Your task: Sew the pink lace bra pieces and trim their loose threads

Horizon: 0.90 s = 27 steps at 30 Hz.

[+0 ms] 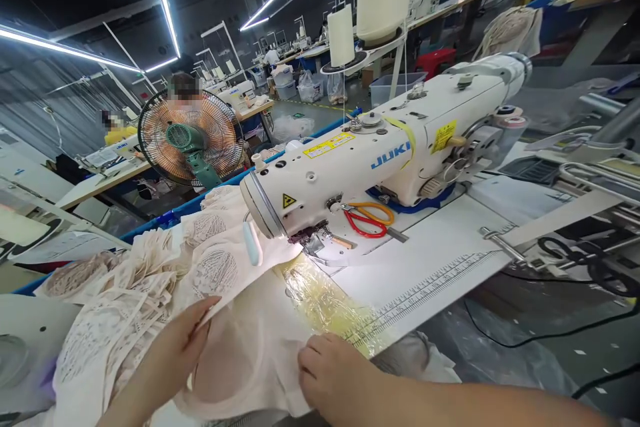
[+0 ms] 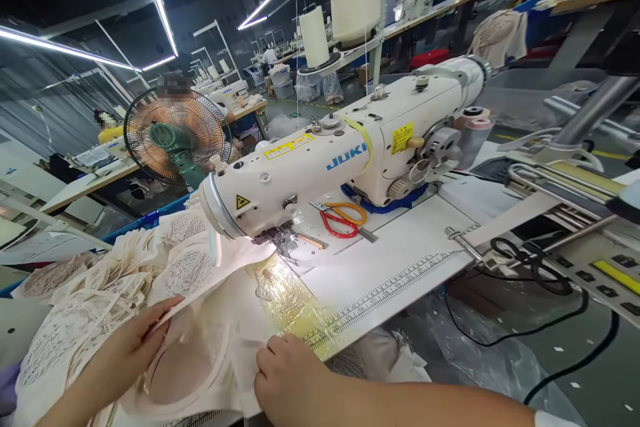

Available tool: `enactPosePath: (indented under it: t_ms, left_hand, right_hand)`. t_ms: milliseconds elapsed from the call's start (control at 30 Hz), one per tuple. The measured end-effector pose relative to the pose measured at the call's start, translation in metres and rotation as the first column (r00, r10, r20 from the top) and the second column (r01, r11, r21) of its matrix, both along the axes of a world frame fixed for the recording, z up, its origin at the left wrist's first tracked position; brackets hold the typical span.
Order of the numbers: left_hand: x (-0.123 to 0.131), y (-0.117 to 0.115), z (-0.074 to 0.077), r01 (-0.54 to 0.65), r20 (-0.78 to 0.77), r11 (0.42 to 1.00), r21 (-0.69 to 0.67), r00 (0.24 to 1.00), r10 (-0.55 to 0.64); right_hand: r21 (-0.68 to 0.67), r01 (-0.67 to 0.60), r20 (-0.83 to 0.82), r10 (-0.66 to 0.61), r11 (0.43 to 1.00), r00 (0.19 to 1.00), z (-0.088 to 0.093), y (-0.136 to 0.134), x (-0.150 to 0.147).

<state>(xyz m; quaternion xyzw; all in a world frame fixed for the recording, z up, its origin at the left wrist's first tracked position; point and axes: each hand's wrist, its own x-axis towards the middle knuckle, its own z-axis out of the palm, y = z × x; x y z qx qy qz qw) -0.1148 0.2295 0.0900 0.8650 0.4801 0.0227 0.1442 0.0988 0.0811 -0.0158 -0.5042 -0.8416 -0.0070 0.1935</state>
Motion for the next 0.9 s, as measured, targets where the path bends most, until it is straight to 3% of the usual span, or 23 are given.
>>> enactPosePath:
  t_ms: [67,133,200,267,367,467,567,633,733,800,900]
  left_hand:
    - [0.001,0.014,0.021,-0.059,0.149,0.96,-0.274,0.983,0.103]
    - [0.006,0.033,0.033,-0.074,0.087,0.905,-0.418,0.989,0.122]
    - [0.014,0.053,0.036,-0.1,-0.144,0.943,-0.317,0.988,0.057]
    - [0.027,0.068,0.03,-0.106,-0.356,0.988,-0.109,0.933,0.061]
    - [0.058,0.07,0.011,-0.064,-0.372,0.995,0.07,0.924,0.086]
    - [0.099,0.054,-0.017,0.068,-0.259,0.99,0.123,0.965,-0.034]
    - [0.136,0.044,-0.05,0.178,-0.147,0.973,0.145,0.977,-0.157]
    - [0.153,0.049,-0.069,0.176,-0.099,0.97,0.165,0.982,-0.161]
    - [0.167,0.067,-0.087,0.076,-0.041,0.977,0.199,0.997,-0.069]
    - [0.168,0.078,-0.089,0.034,0.004,0.975,0.217,0.999,-0.036]
    - [0.16,0.08,-0.078,0.077,0.079,0.968,0.238,0.992,-0.098]
  right_hand:
    - [-0.166,-0.129,-0.095,0.114,0.978,0.989,0.02,-0.002,0.02]
    - [-0.303,-0.184,-0.187,0.131,0.935,0.974,0.044,0.0,0.043]
    - [-0.401,-0.156,-0.176,0.091,0.903,0.98,0.063,0.008,0.061]
    - [-0.45,-0.052,-0.081,0.017,0.892,0.997,0.069,0.022,0.069]
    - [-0.407,0.16,0.057,-0.15,0.899,0.987,0.06,0.049,0.063]
    - [-0.28,0.339,0.104,-0.323,0.898,0.941,0.045,0.07,0.049]
    - [-0.185,0.437,0.095,-0.426,0.88,0.9,0.033,0.078,0.035]
    - [-0.172,0.456,0.088,-0.448,0.873,0.89,0.024,0.075,0.025]
    - [-0.144,0.441,0.068,-0.436,0.886,0.897,0.008,0.067,0.01]
    - [-0.11,0.387,0.041,-0.385,0.915,0.922,-0.002,0.063,0.004]
    - [-0.078,0.252,-0.001,-0.253,0.965,0.968,-0.009,0.065,0.008]
